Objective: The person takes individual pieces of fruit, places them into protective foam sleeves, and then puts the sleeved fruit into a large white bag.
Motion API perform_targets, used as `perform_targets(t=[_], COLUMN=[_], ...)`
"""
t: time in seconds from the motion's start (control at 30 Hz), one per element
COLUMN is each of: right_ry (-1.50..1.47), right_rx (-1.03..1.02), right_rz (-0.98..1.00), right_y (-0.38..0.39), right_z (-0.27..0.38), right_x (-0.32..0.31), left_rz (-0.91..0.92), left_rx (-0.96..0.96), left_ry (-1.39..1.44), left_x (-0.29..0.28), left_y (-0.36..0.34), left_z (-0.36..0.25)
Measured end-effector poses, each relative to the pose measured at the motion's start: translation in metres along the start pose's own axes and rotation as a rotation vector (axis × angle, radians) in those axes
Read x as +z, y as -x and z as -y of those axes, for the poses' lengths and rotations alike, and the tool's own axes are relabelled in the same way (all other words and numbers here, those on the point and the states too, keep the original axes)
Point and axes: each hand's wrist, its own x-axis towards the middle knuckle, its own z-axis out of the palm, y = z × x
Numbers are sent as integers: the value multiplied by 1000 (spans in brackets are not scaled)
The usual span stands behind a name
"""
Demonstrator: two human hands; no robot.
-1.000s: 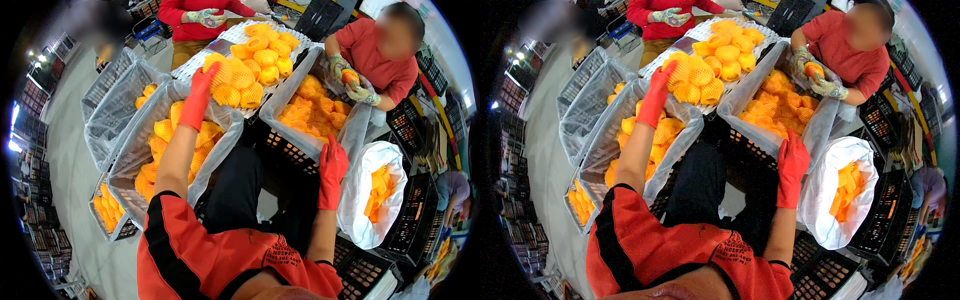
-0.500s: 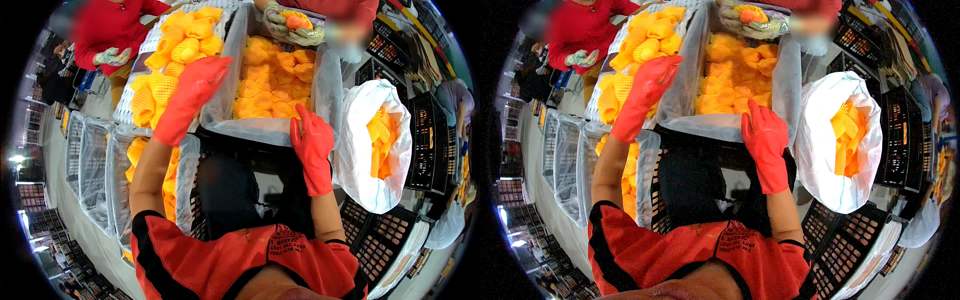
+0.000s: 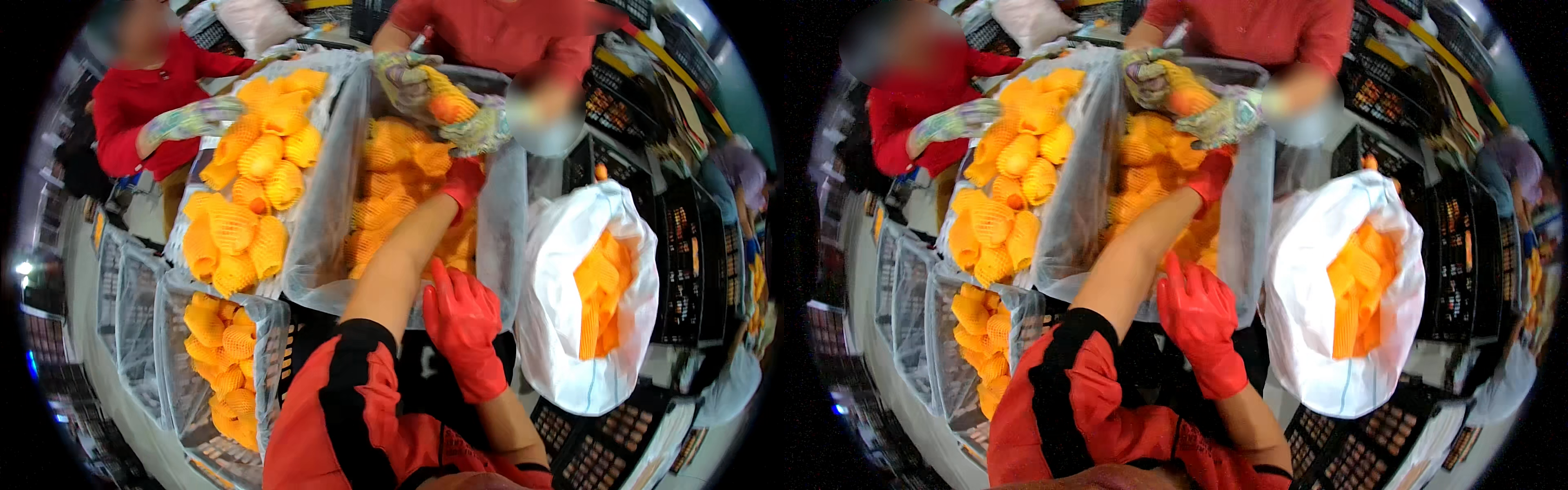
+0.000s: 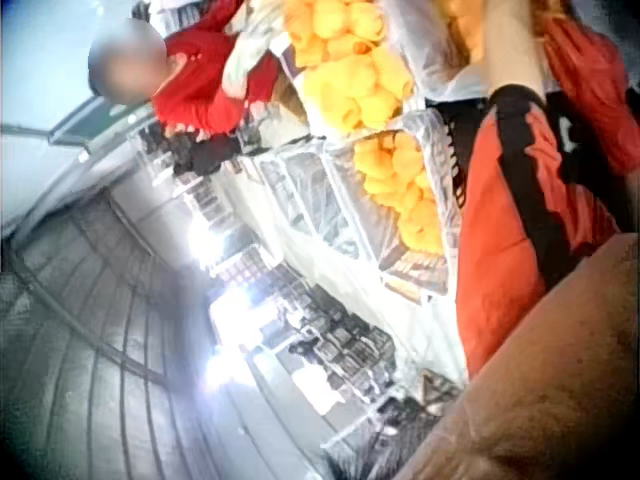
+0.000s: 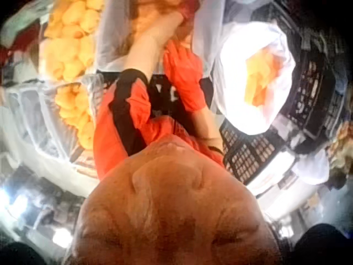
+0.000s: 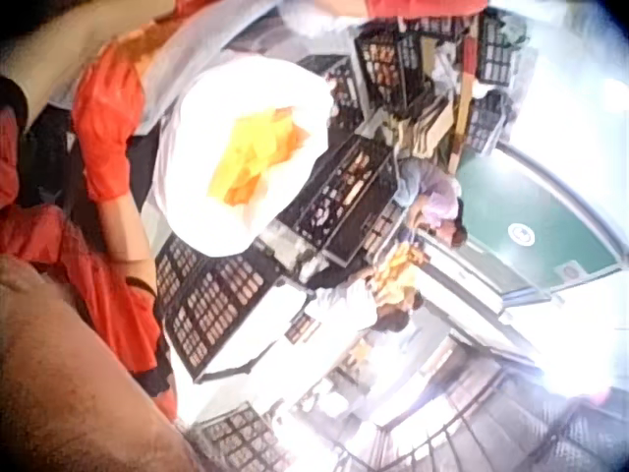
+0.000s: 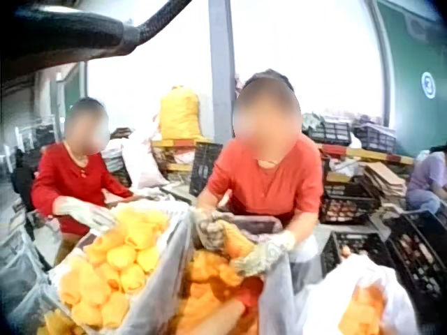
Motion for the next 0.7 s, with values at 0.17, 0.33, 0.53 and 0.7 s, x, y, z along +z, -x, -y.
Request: perform_targets(t=[0.17,0.33,0.53,0.7], right_ry=[29,-23,-13,-369], right_rx=[-9,-77,8,33], right_rz=[-37,-67,-135,-136], right_y=[0,9,12,16], right_z=[-6,7,-9,1], right_x=[-3,4,7,-3], left_rz=[311,-72,-57,-280], left_rx=[-110,-27,59,66], left_ry=[-413,127,584,880], left_x=[-16,0,-128,-225], left_y=[6,22,120,275], left_z=[-23,57,0,-56])
